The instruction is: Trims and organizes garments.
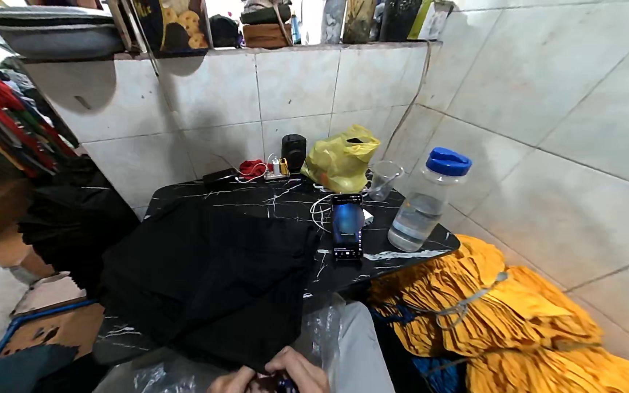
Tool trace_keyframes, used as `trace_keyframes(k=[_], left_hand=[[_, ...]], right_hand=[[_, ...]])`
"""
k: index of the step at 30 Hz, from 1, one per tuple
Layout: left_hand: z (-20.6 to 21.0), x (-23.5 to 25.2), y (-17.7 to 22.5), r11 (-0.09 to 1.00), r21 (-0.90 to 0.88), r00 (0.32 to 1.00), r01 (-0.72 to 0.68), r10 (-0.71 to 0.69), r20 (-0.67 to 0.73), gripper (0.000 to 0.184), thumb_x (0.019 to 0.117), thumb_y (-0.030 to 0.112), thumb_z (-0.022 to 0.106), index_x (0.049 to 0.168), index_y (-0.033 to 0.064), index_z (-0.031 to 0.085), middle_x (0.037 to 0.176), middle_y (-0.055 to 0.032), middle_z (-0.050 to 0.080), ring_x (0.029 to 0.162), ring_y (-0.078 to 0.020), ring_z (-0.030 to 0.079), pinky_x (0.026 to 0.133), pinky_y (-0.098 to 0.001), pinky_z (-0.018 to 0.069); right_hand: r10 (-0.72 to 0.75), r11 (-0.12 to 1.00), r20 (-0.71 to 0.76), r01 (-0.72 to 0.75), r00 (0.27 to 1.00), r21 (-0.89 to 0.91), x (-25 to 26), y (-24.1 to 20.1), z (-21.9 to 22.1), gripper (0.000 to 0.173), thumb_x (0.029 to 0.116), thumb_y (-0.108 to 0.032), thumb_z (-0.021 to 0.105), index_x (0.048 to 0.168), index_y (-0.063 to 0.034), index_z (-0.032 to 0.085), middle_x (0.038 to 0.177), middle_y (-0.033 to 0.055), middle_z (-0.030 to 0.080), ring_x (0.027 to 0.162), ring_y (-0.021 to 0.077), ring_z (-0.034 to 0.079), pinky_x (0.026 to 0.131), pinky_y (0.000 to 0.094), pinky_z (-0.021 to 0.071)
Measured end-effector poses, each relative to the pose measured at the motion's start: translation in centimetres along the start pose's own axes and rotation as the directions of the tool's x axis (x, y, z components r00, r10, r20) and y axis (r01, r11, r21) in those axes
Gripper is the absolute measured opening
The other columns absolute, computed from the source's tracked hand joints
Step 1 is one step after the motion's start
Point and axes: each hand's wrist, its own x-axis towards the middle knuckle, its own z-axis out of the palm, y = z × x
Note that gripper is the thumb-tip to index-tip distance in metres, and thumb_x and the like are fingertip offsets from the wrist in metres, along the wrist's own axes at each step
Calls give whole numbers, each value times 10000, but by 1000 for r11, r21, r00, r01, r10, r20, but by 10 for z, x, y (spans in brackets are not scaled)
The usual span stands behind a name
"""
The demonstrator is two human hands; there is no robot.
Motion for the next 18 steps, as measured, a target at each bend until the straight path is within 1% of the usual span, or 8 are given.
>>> trace_keyframes(k=[2, 3, 5, 7, 10, 13, 16, 18], left_hand=[[-6, 20, -2, 997, 14, 976, -74, 76, -203, 121, 871, 55, 635, 846, -29, 718, 732, -112, 711, 688, -211, 703, 693, -413, 589], [-10, 35, -5, 992, -12, 935, -125, 114, -335, 156, 910, 85, 654, 918, -60, 712, 804, -125, 728, 749, -193, 715, 729, -382, 601], [-15, 70, -15, 977, -43, 869, -209, 165, -466, 481, 993, 224, 658, 1345, -87, 552, 1195, -155, 716, 1085, -192, 712, 947, -378, 592], [-13, 106, -38, 979, 74, 903, -190, 204, -379, 695, 1027, 408, 565, 1597, 95, 320, 1562, -59, 491, 1423, -205, 489, 1159, -436, 446], [-2, 134, -66, 901, 404, 935, -161, 271, -231, 507, 1065, 481, 378, 1471, 257, 581, 1594, -29, 463, 1498, -339, 372, 1178, -581, 339], [-10, 125, -57, 913, 331, 902, -239, 335, -272, 444, 1037, 461, 482, 1386, 252, 659, 1570, -62, 488, 1492, -336, 384, 1201, -575, 324], [-24, 92, -44, 921, 182, 860, -344, 387, -333, 253, 992, 335, 649, 1135, 166, 771, 1264, -67, 699, 1247, -239, 614, 1062, -447, 487], [-37, 66, -41, 936, 59, 927, -348, 353, -131, 287, 942, 360, 739, 1096, 121, 775, 1153, -78, 732, 1158, -220, 659, 1023, -398, 535]], right_hand=[[62, 994, -37, -59, 997, 87, 4, 8, -3, 167, 883, -46, 770, 996, 53, 696, 901, 134, 716, 737, 126, 675, 674, 255, 590], [113, 988, -62, -106, 992, 108, 7, 14, -5, 154, 926, -83, 743, 992, 45, 687, 864, 116, 710, 703, 113, 667, 643, 253, 584], [207, 978, -63, -206, 976, 35, 13, 30, -7, 182, 972, -174, 708, 994, 6, 700, 834, 85, 710, 709, 109, 674, 654, 265, 583], [315, 941, 26, -308, 949, -142, 16, 41, -6, 278, 982, -309, 696, 1059, -44, 733, 877, 75, 727, 770, 148, 689, 730, 341, 589], [395, 904, 170, -348, 903, -250, 15, 49, 9, 381, 956, -377, 717, 1146, -47, 722, 922, 102, 745, 852, 230, 725, 812, 452, 596], [341, 937, 176, -318, 924, -145, 10, 49, 17, 286, 919, -214, 748, 1101, 4, 715, 915, 144, 732, 830, 240, 716, 790, 425, 594], [377, 924, 122, -382, 918, 16, 9, 50, 15, 247, 941, -213, 741, 1069, -2, 719, 899, 118, 722, 785, 167, 694, 745, 338, 587], [439, 885, 115, -451, 891, 114, 9, 49, 14, 233, 959, -227, 723, 1039, -9, 716, 865, 96, 708, 746, 136, 665, 709, 320, 566]])
